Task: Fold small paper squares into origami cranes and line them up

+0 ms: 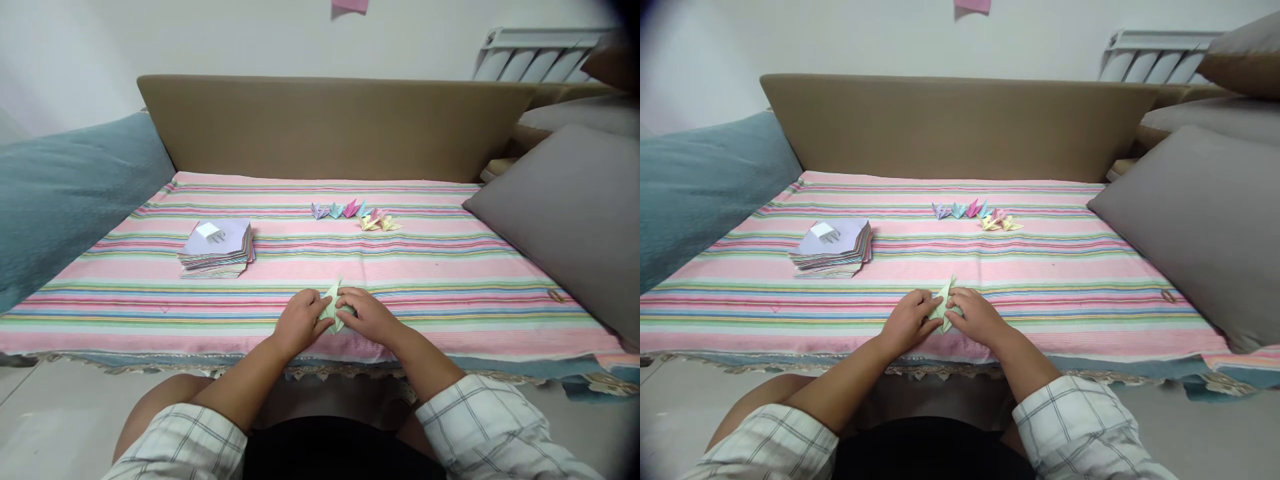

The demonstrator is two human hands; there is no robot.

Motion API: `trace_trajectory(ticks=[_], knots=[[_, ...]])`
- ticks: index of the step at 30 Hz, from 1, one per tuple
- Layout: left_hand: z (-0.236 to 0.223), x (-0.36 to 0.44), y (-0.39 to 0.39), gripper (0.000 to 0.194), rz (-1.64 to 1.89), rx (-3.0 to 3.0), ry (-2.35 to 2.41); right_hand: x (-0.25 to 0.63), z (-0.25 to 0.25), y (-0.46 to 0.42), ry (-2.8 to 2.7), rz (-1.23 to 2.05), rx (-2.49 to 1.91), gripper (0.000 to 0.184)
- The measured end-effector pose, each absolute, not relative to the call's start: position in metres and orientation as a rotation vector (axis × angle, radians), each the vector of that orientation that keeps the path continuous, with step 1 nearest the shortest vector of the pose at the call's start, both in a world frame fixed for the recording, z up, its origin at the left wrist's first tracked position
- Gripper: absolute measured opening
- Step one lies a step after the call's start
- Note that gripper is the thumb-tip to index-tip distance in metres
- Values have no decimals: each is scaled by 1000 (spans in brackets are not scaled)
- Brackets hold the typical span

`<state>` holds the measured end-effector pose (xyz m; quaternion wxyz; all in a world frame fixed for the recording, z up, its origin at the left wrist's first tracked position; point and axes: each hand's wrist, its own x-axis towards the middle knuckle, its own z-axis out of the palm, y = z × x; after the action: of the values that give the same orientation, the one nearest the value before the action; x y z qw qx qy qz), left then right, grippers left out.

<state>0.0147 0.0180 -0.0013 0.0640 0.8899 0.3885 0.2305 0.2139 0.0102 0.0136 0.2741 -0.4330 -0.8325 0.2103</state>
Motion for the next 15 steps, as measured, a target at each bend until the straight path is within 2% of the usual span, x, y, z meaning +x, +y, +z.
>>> trace_trajectory(ticks=[10,15], knots=[[-1,14,18,46,721,2713,1217,207,4,18,-1959,605,-1381,22],[-4,14,18,47,710,2731,1231,201,9,19,-1867,578,-1514,17]])
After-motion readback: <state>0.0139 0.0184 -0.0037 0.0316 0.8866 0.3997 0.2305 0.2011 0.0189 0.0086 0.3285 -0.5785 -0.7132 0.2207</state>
